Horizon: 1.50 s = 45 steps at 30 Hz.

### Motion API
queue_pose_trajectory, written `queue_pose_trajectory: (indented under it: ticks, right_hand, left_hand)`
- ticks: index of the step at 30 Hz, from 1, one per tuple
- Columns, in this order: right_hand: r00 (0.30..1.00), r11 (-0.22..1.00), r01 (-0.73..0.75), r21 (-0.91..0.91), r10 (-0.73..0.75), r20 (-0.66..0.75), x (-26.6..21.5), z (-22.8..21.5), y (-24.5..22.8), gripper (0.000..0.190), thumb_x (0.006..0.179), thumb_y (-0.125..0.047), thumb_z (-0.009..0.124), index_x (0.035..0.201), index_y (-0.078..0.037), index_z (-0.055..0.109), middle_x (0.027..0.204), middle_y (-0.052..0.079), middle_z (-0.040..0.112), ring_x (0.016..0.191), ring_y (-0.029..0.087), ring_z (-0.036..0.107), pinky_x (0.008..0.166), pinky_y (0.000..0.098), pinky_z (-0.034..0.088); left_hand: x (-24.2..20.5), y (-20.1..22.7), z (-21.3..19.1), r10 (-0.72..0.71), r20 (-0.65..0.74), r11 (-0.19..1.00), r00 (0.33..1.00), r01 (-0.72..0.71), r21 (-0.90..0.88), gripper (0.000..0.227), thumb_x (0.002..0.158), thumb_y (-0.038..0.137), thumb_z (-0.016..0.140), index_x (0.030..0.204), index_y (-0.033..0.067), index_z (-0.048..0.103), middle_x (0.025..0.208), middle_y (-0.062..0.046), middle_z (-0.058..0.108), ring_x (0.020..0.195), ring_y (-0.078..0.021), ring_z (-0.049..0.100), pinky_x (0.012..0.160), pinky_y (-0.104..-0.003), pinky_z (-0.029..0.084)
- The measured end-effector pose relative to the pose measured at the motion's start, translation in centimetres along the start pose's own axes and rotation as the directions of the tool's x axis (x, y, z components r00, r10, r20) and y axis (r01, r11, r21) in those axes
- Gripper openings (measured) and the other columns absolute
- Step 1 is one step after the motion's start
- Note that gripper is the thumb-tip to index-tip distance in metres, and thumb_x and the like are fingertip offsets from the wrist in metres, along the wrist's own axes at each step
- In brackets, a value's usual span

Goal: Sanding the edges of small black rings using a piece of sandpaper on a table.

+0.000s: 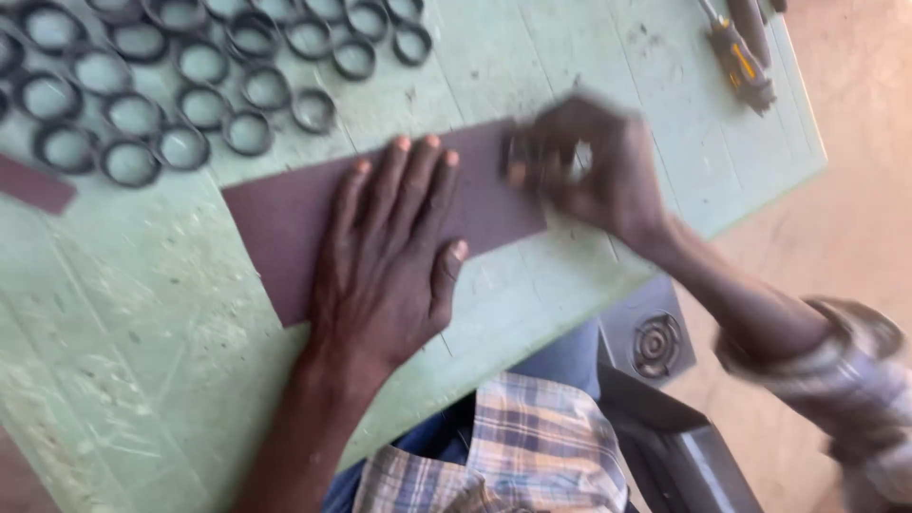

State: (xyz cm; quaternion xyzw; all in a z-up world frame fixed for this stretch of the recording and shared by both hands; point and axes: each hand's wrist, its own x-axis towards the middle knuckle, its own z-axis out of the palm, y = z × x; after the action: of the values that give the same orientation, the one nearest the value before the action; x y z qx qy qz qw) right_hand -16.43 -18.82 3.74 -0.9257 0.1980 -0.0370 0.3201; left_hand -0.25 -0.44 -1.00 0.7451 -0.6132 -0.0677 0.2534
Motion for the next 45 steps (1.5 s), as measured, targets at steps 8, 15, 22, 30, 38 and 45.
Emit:
queue_pose_trajectory:
  ticks: [8, 15, 22, 30, 38, 45]
  right_hand:
    - [0.983, 0.991, 0.130, -0.029, -0.133, -0.126, 1.0, 0.5, -1.1, 0.013, 0.087, -0.006, 0.082, 0.100, -0.005, 0.078, 0.100, 0.010, 0.076, 0.091, 0.023, 0.072, 0.078, 0.0362, 0.059]
    - [0.971, 0.987, -0.048, -0.153, 0.010, -0.239, 2.2, -3.1, 1.1, 0.026, 0.087, -0.007, 0.089, 0.110, -0.003, 0.078, 0.107, 0.012, 0.074, 0.084, 0.020, 0.071, 0.073, 0.0313, 0.058]
    - [0.998, 0.738, 0.053, 0.673, -0.062, -0.011, -0.3, 0.6, 2.3, 0.036, 0.095, -0.019, 0.085, 0.119, -0.012, 0.059, 0.130, 0.006, 0.070, 0.119, 0.015, 0.069, 0.105, 0.0310, 0.061]
    - [0.980, 0.984, 0.160, -0.079, -0.168, -0.108, -0.1, -1.5, -0.5, 0.059, 0.078, -0.024, 0.088, 0.128, -0.004, 0.065, 0.126, 0.010, 0.069, 0.105, 0.021, 0.068, 0.083, 0.0332, 0.057]
    - [0.970, 0.968, 0.200, -0.150, -0.218, -0.110, 0.8, 0.7, -0.2, 0.025, 0.091, -0.013, 0.084, 0.112, -0.004, 0.077, 0.115, 0.011, 0.071, 0.097, 0.020, 0.071, 0.080, 0.0316, 0.064]
    - [0.998, 0.998, -0.061, -0.019, 0.062, 0.005, 0.5, -0.1, -0.4, 0.026, 0.091, -0.007, 0.078, 0.115, -0.001, 0.073, 0.113, 0.012, 0.072, 0.095, 0.021, 0.074, 0.079, 0.0335, 0.062]
  left_hand:
    - [-0.7, 0.4, -0.2, -0.011, 0.000, 1.000, 1.000, 0.011, -0.020, 0.064, 0.107, 0.036, 0.033, 0.163, 0.0053, 0.028, 0.170, -0.013, 0.026, 0.158, -0.0280, 0.021, 0.129, -0.046, 0.012]
    - [-0.2, 0.1, 0.1, 0.004, -0.014, 1.000, 1.000, -0.004, 0.001, 0.064, 0.105, 0.036, 0.037, 0.160, 0.0037, 0.029, 0.168, -0.015, 0.028, 0.156, -0.0300, 0.022, 0.128, -0.047, 0.013]
    - [-0.3, 0.1, 0.1, 0.011, -0.047, 1.000, 0.999, -0.011, -0.007, 0.064, 0.106, 0.036, 0.040, 0.161, 0.0042, 0.031, 0.168, -0.014, 0.030, 0.156, -0.0297, 0.023, 0.128, -0.047, 0.015]
    - [-0.5, 0.2, 0.2, -0.010, -0.034, 1.000, 0.999, 0.010, 0.001, 0.062, 0.109, 0.038, 0.031, 0.162, 0.0059, 0.030, 0.170, -0.011, 0.028, 0.158, -0.0264, 0.021, 0.130, -0.046, 0.012]
    - [-0.2, -0.2, 0.3, -0.038, 0.040, 0.999, 0.998, 0.037, 0.010, 0.065, 0.109, 0.041, 0.023, 0.163, 0.0050, 0.025, 0.172, -0.011, 0.021, 0.159, -0.0250, 0.016, 0.130, -0.044, 0.007]
    - [0.0, 0.0, 0.5, -0.028, 0.102, 0.999, 0.994, 0.024, 0.039, 0.067, 0.108, 0.043, 0.020, 0.163, 0.0054, 0.021, 0.171, -0.011, 0.017, 0.158, -0.0251, 0.014, 0.128, -0.043, 0.004]
